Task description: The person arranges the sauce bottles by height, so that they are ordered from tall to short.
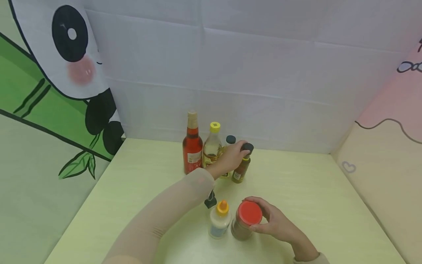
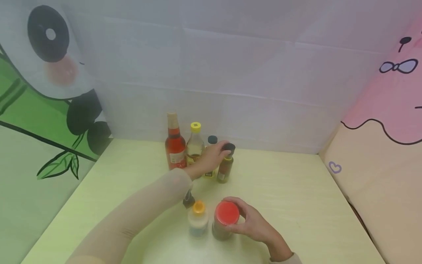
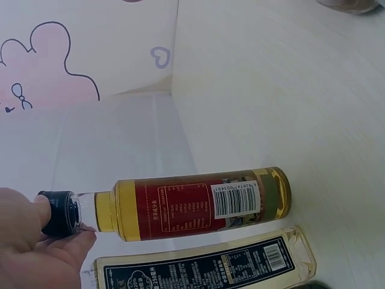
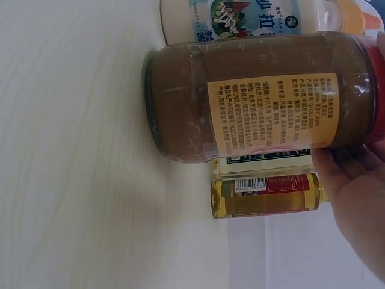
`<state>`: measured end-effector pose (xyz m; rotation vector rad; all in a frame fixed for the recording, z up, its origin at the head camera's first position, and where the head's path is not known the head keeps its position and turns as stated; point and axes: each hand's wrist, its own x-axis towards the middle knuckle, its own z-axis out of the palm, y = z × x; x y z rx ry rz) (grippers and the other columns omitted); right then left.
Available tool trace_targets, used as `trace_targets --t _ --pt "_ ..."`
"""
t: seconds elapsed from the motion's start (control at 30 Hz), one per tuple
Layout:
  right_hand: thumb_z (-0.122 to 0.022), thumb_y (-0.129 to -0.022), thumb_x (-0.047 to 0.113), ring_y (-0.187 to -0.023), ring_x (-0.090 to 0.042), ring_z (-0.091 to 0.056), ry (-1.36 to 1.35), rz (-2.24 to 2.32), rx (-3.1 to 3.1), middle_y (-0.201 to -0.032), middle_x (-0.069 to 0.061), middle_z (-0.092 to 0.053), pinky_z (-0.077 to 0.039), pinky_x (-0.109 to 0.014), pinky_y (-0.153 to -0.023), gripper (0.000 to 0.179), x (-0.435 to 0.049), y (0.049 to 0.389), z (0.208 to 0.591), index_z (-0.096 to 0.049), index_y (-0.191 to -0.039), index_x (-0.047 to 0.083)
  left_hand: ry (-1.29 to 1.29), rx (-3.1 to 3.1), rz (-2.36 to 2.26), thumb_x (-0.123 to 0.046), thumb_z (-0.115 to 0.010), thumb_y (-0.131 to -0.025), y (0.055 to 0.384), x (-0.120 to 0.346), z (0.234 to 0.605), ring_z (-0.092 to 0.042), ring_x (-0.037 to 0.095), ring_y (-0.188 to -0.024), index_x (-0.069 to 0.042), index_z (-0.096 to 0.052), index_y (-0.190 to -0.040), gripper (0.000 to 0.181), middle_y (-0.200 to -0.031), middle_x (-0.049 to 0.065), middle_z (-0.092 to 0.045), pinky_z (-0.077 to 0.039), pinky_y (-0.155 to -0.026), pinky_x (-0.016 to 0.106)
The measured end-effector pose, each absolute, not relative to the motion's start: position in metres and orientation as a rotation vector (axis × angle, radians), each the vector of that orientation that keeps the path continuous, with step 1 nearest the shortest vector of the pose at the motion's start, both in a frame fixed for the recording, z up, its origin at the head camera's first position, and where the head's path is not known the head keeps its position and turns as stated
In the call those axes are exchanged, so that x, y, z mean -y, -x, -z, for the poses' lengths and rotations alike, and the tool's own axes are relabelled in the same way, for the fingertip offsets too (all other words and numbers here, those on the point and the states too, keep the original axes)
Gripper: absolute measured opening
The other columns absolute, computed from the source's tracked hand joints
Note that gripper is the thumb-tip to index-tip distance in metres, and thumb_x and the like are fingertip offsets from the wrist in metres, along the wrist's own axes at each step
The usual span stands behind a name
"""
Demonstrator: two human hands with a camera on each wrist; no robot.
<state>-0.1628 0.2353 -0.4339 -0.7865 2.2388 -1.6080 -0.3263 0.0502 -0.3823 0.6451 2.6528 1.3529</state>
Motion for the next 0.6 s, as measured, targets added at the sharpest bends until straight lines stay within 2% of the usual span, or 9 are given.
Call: trace_targets --t 0.13,0.6 --pt "-0.073 -0.086 0.006 -0.128 -0.015 -0.045 0.786 1.608 -2.246 -0.135 -0.007 -0.054 -0.034 -0.023 -0.104 0.061 -0.236 0.1632 0.4354 -0.045 -0.14 0.005 -0.617 -2.648 -1.336 -0.027 -0.046 -0.105 0.3275 -0.0516 0.3825 -0.051 0.024 -0.125 -0.009 -0.036 -0.15 0.049 -0.141 0.012 -0.051 -0.044 -0.1 0.041" --pt "-0.073 -0.086 0.006 -0.128 -0.013 -0.044 0.783 1.607 -2.25 -0.136 -0.009 -0.053 -0.034 -0.024 -0.104 0.061 -0.2385 0.165 0.4386 -0.045 -0.14 0.004 -0.632 -2.668 -1.291 -0.028 -0.046 -0.105 0.3255 -0.0497 0.3806 -0.047 0.023 -0.129 -0.011 -0.034 -0.151 0.051 -0.145 0.009 -0.047 -0.041 -0.103 0.039"
